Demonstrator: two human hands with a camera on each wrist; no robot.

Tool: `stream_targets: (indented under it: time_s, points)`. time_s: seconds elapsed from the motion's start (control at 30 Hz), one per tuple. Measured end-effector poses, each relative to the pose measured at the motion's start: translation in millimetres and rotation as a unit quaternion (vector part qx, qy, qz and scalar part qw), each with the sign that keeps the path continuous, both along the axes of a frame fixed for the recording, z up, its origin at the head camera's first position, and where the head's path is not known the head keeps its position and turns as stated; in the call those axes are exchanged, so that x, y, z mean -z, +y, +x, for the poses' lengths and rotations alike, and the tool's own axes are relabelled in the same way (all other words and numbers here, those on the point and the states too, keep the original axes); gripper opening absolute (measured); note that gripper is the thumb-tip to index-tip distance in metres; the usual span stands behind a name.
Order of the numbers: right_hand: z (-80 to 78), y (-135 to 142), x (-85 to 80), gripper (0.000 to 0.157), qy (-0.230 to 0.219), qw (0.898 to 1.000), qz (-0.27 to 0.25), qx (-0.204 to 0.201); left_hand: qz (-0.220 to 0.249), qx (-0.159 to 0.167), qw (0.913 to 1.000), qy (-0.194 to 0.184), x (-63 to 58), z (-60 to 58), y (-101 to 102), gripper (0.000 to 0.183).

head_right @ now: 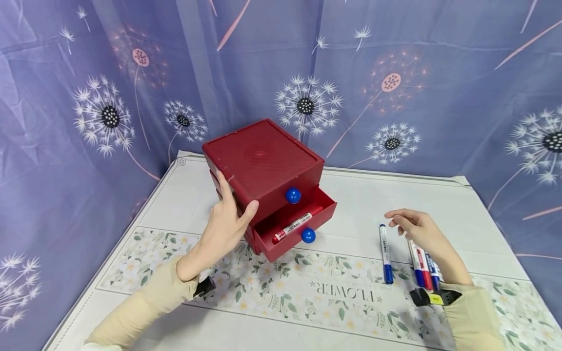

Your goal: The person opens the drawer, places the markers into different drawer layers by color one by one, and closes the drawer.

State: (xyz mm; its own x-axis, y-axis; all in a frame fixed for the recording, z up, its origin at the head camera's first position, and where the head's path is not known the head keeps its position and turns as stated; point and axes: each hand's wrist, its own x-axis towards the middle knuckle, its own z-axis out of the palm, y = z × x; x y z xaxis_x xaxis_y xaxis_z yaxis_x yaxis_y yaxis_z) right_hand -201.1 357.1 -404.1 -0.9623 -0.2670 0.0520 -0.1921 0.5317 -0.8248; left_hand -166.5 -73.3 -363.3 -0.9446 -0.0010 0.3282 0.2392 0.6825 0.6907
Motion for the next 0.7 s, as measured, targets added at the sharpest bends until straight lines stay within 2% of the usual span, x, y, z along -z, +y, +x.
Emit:
stream_targets:
  time_s: [0.1, 0.23, 0.43, 0.7]
  points:
    - [0.5, 4.6, 1.5, 0.026, -0.008, 1.000, 0.019, 0.010, 0.004, 0.002, 1.0000, -0.003, -0.5, -1.1, -0.7, 0.108]
    - [0.6, 8.5, 5.0, 0.026, -0.009, 0.996, 0.084, 0.028, 0.005, 0.001, 1.0000, -0.006, -0.9, -1.6, -1.4, 0.109]
    - [1.3, 15.2, 8.0, 0.037, -0.015, 0.985, 0.170, 0.041, -0.004, -0.006, 0.9999, -0.008, -1.0, -1.4, 0.2, 0.107]
    - [0.1, 30.8, 9.8, 0.043, -0.065, 0.963, 0.248, 0.082, 0.000, -0.004, 1.0000, -0.009, 0.0, -2.1, 2.2, 0.107]
